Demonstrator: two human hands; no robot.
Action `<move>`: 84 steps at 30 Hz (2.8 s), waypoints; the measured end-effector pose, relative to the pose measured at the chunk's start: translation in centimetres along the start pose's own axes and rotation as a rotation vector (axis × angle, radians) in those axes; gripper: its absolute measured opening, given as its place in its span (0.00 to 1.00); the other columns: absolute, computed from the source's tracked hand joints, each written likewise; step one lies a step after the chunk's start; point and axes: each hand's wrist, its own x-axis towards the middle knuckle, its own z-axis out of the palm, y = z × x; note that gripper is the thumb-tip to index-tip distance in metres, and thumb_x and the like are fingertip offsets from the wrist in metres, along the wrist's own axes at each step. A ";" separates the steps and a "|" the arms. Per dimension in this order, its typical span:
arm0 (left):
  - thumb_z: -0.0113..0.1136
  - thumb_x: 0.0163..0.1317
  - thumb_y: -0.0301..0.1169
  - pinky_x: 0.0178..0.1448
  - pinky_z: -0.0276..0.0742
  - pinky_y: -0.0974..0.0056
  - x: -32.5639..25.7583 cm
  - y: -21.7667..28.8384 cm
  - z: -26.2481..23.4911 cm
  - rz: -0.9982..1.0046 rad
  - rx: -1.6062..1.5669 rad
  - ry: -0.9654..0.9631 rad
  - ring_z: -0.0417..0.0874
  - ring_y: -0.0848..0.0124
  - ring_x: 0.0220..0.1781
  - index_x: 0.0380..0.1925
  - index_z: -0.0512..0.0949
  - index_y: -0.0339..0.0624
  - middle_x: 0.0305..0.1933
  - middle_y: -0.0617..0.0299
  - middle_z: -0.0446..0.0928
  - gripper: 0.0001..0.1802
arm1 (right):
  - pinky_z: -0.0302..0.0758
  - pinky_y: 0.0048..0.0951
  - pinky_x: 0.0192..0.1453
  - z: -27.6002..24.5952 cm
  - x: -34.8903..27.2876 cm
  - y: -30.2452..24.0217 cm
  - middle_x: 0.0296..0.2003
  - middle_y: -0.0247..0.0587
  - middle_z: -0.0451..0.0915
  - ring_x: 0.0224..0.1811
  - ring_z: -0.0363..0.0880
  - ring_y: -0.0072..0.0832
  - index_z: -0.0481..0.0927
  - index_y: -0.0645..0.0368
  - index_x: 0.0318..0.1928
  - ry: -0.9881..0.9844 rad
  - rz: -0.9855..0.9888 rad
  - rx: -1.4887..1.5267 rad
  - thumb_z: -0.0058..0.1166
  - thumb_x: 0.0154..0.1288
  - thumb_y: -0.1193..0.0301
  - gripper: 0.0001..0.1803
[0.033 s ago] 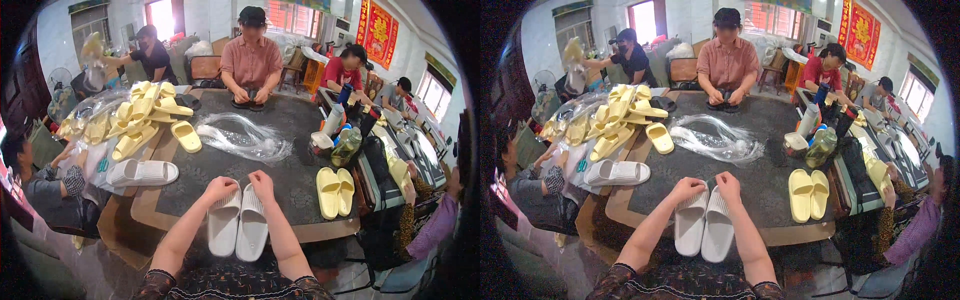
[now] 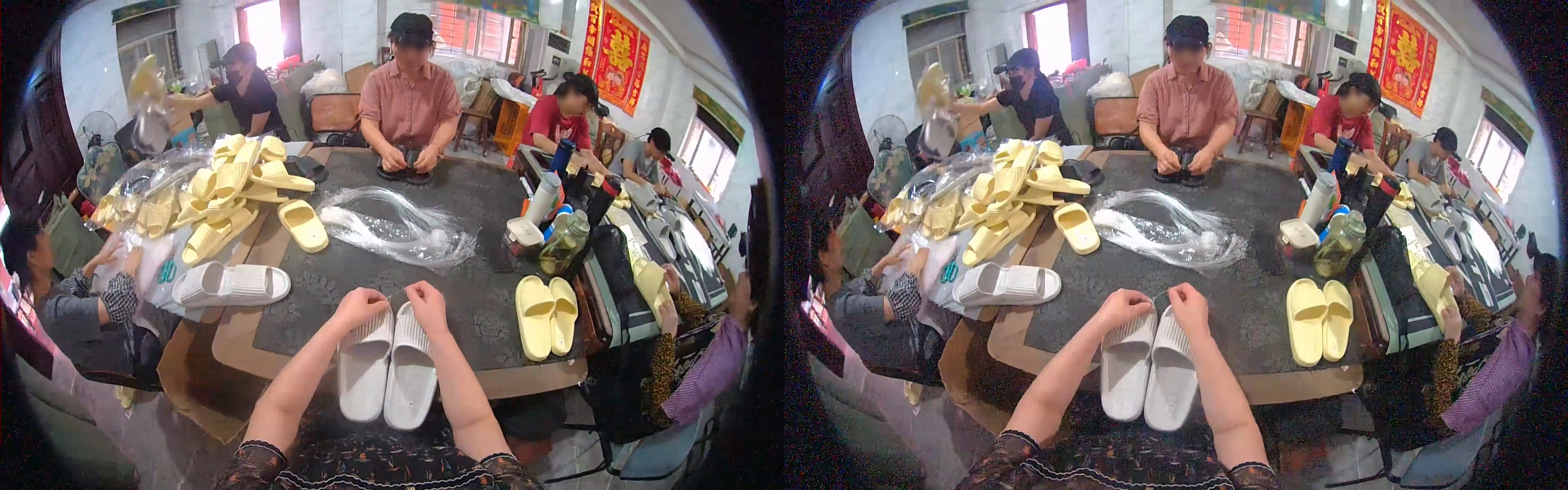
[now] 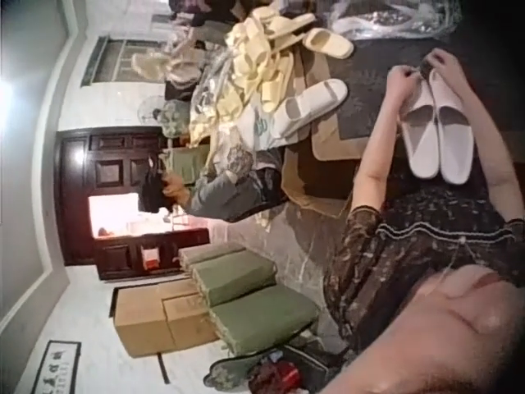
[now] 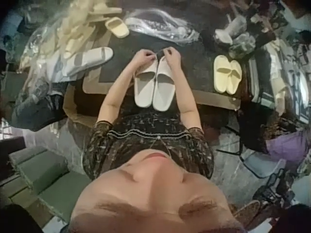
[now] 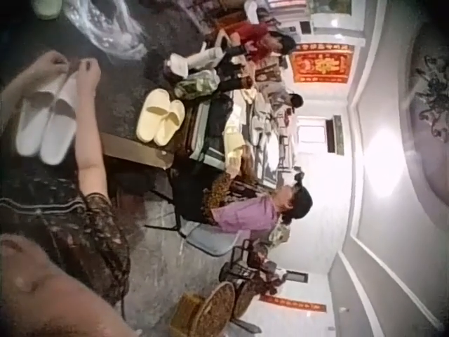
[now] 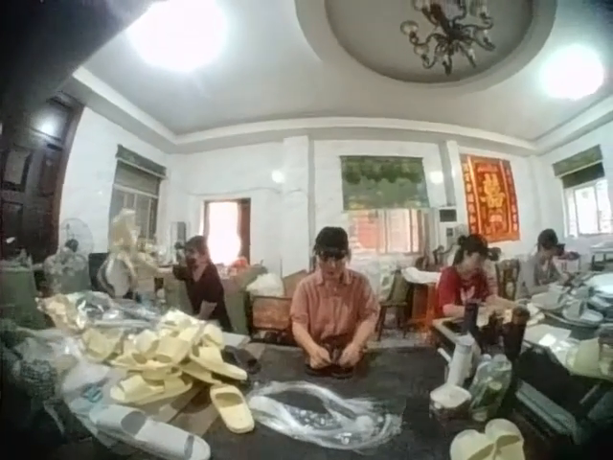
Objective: The recorder is inspecting and sorting pairs of foam sandals at a large workshop table.
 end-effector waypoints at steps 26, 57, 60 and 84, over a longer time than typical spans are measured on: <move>0.61 0.57 0.31 0.37 0.76 0.67 1.5 0.7 3.3 0.169 -0.349 0.104 0.81 0.77 0.31 0.35 0.80 0.38 0.28 0.62 0.82 0.09 | 0.71 0.19 0.34 -0.9 -0.6 0.0 0.25 0.29 0.80 0.28 0.74 0.14 0.81 0.61 0.32 -0.012 0.089 0.132 0.60 0.59 0.68 0.08; 0.63 0.56 0.30 0.41 0.76 0.70 1.5 0.6 2.9 0.165 -0.582 0.089 0.81 0.77 0.34 0.35 0.81 0.38 0.31 0.63 0.82 0.09 | 0.69 0.18 0.33 -0.6 -0.4 0.9 0.27 0.27 0.79 0.28 0.72 0.13 0.81 0.62 0.33 -0.087 0.131 0.214 0.60 0.59 0.71 0.06; 0.64 0.56 0.29 0.40 0.76 0.72 1.0 0.4 2.9 0.181 -0.593 0.114 0.80 0.79 0.33 0.34 0.81 0.37 0.31 0.64 0.82 0.08 | 0.71 0.21 0.34 -0.5 -1.2 -0.8 0.25 0.29 0.80 0.27 0.73 0.15 0.82 0.61 0.32 -0.073 0.137 0.207 0.59 0.59 0.68 0.08; 0.64 0.56 0.30 0.38 0.75 0.71 2.0 0.7 2.7 0.140 -0.606 0.040 0.80 0.79 0.32 0.31 0.80 0.36 0.29 0.64 0.81 0.08 | 0.69 0.18 0.34 -0.7 0.1 2.3 0.25 0.28 0.79 0.28 0.72 0.13 0.81 0.61 0.33 -0.065 0.110 0.221 0.59 0.60 0.70 0.07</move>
